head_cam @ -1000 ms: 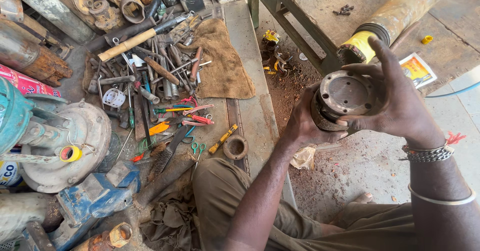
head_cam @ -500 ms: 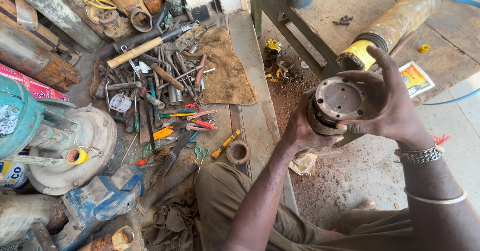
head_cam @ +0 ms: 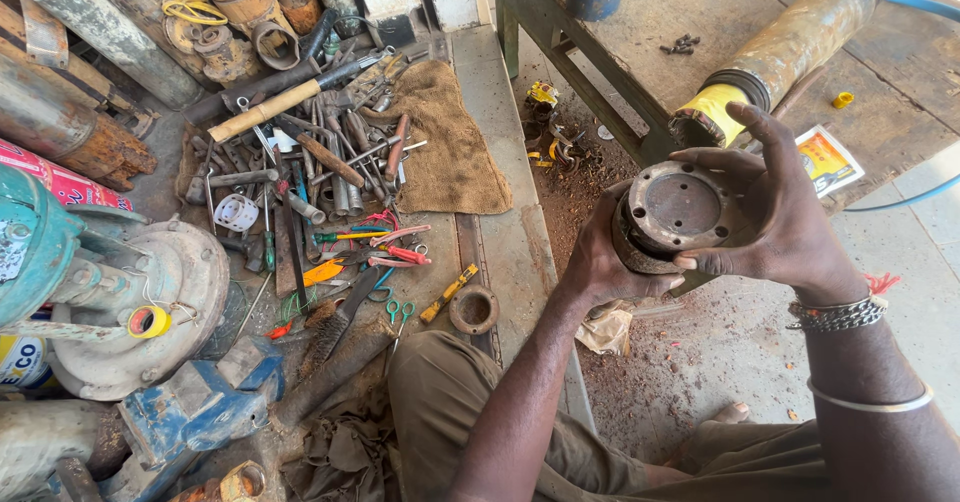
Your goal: The person is repairing a mechanical part, likely a pump component, in a workshop. They use a hammer and a small metal tool to adjust and secure a circular metal piece onto a cylindrical housing.
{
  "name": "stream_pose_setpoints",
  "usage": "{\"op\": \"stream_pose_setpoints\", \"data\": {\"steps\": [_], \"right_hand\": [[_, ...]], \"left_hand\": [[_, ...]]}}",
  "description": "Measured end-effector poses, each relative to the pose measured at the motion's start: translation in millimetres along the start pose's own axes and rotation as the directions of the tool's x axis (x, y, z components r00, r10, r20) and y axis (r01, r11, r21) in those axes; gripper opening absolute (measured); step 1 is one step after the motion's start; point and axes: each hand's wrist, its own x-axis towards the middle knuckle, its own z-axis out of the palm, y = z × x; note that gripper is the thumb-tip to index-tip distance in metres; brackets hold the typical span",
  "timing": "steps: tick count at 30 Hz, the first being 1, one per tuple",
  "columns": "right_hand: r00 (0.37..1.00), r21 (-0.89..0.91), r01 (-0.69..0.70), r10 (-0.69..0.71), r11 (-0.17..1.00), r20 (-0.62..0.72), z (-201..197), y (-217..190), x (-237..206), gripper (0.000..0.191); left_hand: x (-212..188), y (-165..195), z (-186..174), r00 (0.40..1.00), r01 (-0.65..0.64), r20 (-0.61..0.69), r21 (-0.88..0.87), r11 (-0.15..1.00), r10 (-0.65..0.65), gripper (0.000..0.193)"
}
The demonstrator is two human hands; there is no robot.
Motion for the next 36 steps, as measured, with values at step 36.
{"op": "stream_pose_setpoints", "data": {"steps": [36], "right_hand": [[0.985, 0.565, -0.011, 0.107, 0.825, -0.138, 5, 15, -5, 0.099]], "left_hand": [[6, 6, -3, 0.998, -0.059, -0.016, -0.046, 0.997, 0.059, 0.118]]}}
